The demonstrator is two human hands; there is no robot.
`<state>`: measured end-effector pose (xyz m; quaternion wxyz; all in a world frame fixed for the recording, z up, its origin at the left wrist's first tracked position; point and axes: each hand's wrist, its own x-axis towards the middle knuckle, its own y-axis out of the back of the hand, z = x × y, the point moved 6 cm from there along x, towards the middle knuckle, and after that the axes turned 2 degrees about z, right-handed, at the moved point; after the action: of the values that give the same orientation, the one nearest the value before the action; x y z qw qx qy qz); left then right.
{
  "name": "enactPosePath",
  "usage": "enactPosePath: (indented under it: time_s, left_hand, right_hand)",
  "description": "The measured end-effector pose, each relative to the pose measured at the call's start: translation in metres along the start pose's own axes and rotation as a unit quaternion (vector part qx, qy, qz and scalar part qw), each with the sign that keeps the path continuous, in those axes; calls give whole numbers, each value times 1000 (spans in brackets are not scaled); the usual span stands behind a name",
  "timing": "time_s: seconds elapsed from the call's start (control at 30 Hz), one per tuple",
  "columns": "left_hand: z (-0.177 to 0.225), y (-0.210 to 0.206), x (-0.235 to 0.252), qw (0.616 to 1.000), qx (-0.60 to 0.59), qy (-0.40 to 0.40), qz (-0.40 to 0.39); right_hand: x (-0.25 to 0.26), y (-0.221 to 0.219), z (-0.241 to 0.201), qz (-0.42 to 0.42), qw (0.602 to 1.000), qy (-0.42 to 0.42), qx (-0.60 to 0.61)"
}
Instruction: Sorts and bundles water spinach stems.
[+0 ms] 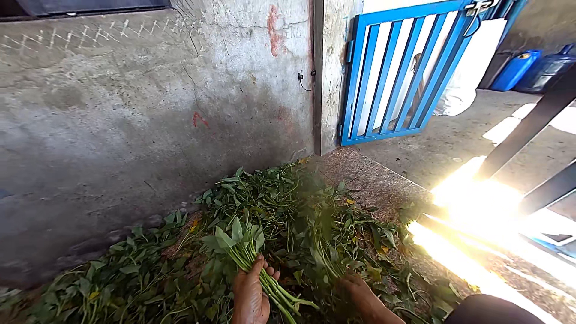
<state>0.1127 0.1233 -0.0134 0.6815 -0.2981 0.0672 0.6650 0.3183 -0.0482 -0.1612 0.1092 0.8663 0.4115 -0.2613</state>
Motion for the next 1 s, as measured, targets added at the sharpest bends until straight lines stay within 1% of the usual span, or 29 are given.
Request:
enactPosePath:
  time_s: [0.03, 0.13, 0.17, 0.27, 0.33, 0.4, 0.5, 0.6, 0.73, 0.8, 0.9, 1.0]
  left_hand:
    - [1, 1, 1, 1000, 0, -4, 4]
    - [0, 5, 3, 1000, 8, -4, 10]
    - [-1, 5, 3, 1000, 13, -2, 5]
    - [-3, 2, 2, 999, 23, 2, -27]
    - [-4, 0, 3, 999, 23, 1, -35]
    - [-5, 0, 4, 999, 20, -3, -35]
    - [-3, -1, 2, 998, 31, -8, -56]
    - [-2, -5, -3, 994, 46, -23, -92]
    - [0, -6, -7, 990, 52, -69, -107]
    - [1, -7, -7, 990, 39, -73, -115]
    - [3, -8, -5, 986, 24, -71, -151]
    - [5, -9, -7, 978, 31, -80, -190]
  right_hand:
    - [-1, -3, 1, -13, 1000, 1, 8]
    - [-21, -14, -10, -57, 992, 26, 113]
    - [-26, -19, -14, -71, 989, 34, 129]
    - [-40, -35, -24, -113, 980, 63, 149]
    - [-48, -47, -28, -154, 968, 74, 182]
    - [-57, -59, -31, -202, 953, 72, 214]
    - [-65, -71, -33, -240, 938, 73, 237]
    - [-69, -78, -34, -245, 941, 108, 208]
    - [-76, -81, -41, -216, 951, 206, 82]
    - [-77, -80, -44, -197, 950, 239, 51]
    - [-79, -78, -49, -183, 944, 275, 17]
    - [-83, -77, -55, -190, 938, 291, -22]
